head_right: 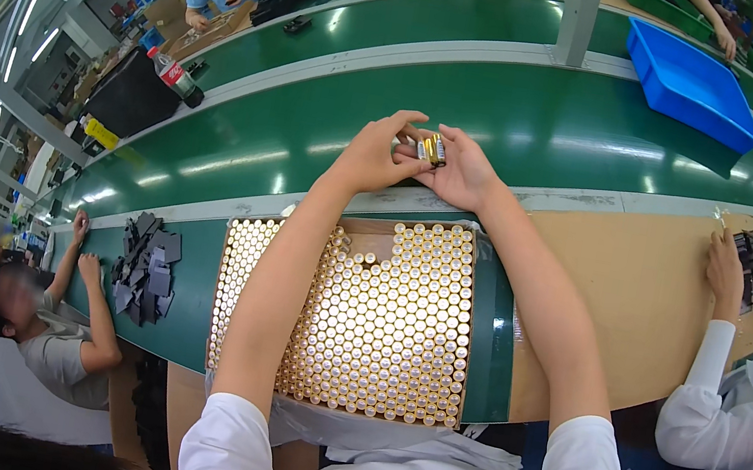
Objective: The person assembles battery packs by inserting cylindrical batteries into plastic housings by hand.
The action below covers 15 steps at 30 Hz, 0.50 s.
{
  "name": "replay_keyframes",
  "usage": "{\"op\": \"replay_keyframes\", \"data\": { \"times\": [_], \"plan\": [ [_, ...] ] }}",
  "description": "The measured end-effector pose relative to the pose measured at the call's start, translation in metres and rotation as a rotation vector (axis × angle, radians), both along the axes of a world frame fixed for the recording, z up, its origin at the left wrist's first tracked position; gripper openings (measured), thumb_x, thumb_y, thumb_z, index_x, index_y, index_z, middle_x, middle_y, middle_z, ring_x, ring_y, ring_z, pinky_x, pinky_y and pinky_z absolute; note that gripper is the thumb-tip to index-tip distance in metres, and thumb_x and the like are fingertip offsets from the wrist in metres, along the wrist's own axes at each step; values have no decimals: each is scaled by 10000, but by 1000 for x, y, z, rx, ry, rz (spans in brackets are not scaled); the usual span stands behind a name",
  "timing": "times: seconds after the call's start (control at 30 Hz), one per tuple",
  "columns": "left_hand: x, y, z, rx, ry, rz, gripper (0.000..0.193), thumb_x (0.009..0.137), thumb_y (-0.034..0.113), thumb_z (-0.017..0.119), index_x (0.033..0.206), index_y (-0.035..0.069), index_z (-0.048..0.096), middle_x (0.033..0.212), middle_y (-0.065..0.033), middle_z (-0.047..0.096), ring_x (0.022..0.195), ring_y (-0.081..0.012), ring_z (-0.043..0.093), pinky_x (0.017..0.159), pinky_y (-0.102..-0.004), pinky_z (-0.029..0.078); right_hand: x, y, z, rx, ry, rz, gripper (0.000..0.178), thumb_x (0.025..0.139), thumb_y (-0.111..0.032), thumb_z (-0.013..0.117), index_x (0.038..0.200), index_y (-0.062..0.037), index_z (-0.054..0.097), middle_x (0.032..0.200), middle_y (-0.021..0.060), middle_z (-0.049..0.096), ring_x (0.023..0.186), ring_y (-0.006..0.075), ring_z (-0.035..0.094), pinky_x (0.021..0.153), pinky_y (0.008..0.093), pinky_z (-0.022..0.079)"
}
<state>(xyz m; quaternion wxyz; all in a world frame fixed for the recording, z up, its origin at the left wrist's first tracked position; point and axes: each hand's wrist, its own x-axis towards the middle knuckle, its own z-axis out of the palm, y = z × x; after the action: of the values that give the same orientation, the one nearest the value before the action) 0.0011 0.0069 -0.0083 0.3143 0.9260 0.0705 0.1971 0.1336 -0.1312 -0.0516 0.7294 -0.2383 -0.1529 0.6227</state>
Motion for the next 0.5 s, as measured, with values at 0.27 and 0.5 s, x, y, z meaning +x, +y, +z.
{"op": "replay_keyframes", "data": {
  "times": [0.27,0.5],
  "plan": [
    [4,-8,1,-187,-107,-17,683,725,125,907,1344,61,625,1114,-129,747,982,-262,700,855,-352,576,-2,3,-6,6,-42,-14,489,1065,-325,410,1387,25,522,1321,257,623,1103,288,660,974,394,532],
    [3,-4,-6,10,-61,-32,699,707,108,916,1340,58,624,1126,-130,749,937,-250,702,848,-347,577,8,3,-14,69,-3,15,502,1073,-352,379,1346,45,520,1178,188,635,1042,253,655,966,383,540]
  ]
}}
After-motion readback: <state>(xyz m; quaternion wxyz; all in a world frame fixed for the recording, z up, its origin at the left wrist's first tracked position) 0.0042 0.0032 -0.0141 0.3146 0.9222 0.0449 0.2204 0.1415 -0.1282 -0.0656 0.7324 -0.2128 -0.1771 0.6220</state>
